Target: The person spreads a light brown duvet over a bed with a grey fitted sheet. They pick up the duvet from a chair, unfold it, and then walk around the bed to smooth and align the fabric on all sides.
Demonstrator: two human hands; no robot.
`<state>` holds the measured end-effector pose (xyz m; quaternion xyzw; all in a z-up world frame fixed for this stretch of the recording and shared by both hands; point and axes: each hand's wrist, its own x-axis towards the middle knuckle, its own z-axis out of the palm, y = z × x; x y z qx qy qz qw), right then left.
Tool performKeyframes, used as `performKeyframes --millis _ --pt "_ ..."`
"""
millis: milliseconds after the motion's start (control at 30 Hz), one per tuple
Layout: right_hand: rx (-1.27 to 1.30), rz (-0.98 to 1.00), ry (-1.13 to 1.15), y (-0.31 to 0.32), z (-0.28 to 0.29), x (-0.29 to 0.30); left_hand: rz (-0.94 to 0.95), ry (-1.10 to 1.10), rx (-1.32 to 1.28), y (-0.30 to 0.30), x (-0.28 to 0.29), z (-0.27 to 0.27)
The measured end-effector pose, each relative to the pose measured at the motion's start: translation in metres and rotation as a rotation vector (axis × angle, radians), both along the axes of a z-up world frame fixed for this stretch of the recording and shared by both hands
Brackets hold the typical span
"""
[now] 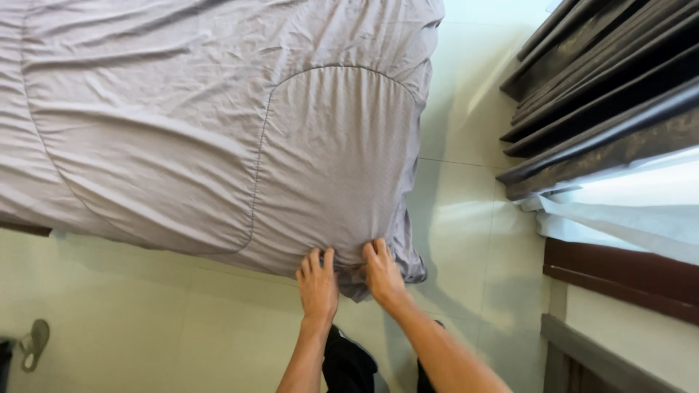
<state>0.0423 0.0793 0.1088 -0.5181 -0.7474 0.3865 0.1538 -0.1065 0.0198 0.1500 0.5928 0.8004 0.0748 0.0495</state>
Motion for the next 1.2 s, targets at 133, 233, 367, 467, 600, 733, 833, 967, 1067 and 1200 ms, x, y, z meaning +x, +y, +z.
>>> performKeyframes --millis 133,233,367,467,600,733,833,967,1067,1200 --pt "-0.073 0.074 -0.036 -0.011 -0.002 0.011 -0.142 -0.063 -0.104 -0.024 -0.019 -0.039" --pt "-0.027 0.087 0.045 -0.027 -0.006 0.009 -0.354 -0.172 -0.185 -0.045 -0.042 -0.079" --pt "-0.188 0.103 -0.020 -0.048 -0.005 0.003 -0.202 -0.313 -0.237 -0.060 -0.065 -0.064" --pt "-0.114 -0.009 -0.042 -0.063 -0.009 -0.015 0.177 -0.508 -0.090 -0.065 -0.104 -0.061" --pt "0.118 -0.039 -0.204 -0.057 0.037 -0.072 0.715 -0.639 0.036 -0.058 -0.186 -0.097" --pt "0.229 0.088 -0.222 -0.042 0.082 -0.151 0.927 -0.769 0.155 -0.038 -0.233 -0.099" --pt "0.389 0.172 -0.259 -0.034 0.082 -0.197 1.171 -0.952 0.247 -0.040 -0.253 -0.109" --pt "0.417 0.289 -0.352 -0.028 0.068 -0.220 1.116 -1.083 0.163 -0.052 -0.272 -0.131" --pt "0.345 0.361 -0.382 -0.031 0.038 -0.218 1.028 -1.072 0.154 -0.065 -0.281 -0.126" --pt "0.263 0.302 -0.224 -0.029 0.019 -0.218 1.216 -1.338 0.095 -0.055 -0.286 -0.082"
